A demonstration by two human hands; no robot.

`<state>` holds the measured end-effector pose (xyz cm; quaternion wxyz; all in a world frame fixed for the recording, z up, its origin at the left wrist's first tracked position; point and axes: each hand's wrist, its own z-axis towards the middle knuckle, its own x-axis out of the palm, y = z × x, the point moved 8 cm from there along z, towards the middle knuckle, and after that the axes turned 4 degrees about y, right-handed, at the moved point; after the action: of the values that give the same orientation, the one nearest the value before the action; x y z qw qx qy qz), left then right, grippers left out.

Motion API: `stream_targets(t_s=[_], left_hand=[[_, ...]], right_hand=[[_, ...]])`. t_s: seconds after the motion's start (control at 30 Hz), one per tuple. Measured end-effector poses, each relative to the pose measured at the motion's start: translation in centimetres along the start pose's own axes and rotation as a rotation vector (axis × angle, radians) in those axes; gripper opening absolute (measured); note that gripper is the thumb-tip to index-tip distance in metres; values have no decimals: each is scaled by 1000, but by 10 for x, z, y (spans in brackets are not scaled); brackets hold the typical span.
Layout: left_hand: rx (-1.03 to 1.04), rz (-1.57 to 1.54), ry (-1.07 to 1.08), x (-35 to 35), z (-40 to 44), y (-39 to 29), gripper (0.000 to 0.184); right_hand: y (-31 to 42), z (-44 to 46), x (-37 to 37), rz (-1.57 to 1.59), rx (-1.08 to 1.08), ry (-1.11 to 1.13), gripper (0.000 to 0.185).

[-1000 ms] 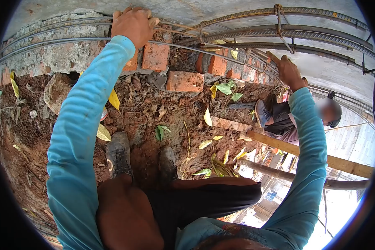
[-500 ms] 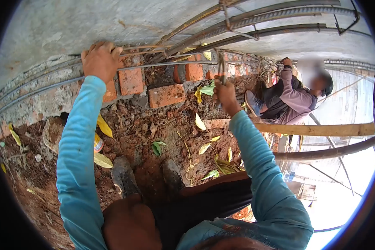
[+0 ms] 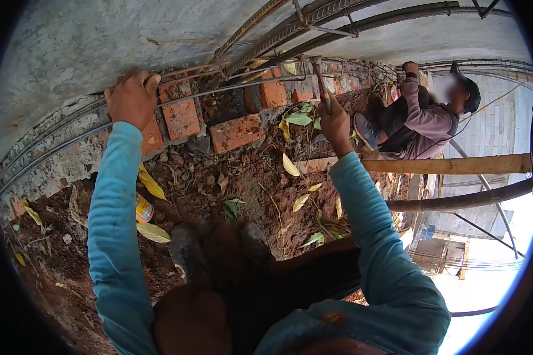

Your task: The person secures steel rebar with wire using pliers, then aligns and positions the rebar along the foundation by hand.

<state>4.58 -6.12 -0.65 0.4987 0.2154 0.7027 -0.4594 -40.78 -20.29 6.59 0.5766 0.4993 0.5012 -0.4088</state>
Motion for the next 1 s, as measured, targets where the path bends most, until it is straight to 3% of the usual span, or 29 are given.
stream_targets(t_s=[0.1, 0.23, 0.43, 0.63, 0.77, 0.83, 0.9, 1.0], left_hand=[[-26, -11, 45, 5, 2, 5, 33], [9, 4, -7, 11, 3, 7, 35], [30, -11, -24, 6, 0, 3, 33], [53, 0, -69, 9, 2, 8, 33], [38, -15, -38, 5, 0, 5, 33], [48, -14, -67, 6, 0, 6, 33], [55, -15, -101, 8, 1, 8, 32], [71, -10, -131, 10, 3, 9, 32]], right_hand=[[24, 47, -55, -442, -222, -9, 51], [38, 85, -76, -699, -460, 93, 56], [48, 103, -69, -822, -431, 296, 61], [72, 102, -76, -1049, -610, 145, 67], [74, 110, -75, -1113, -805, 222, 29], [70, 110, -72, -928, -754, 292, 22], [51, 111, -66, -878, -452, 414, 25], [25, 93, -46, -588, -353, 406, 29]])
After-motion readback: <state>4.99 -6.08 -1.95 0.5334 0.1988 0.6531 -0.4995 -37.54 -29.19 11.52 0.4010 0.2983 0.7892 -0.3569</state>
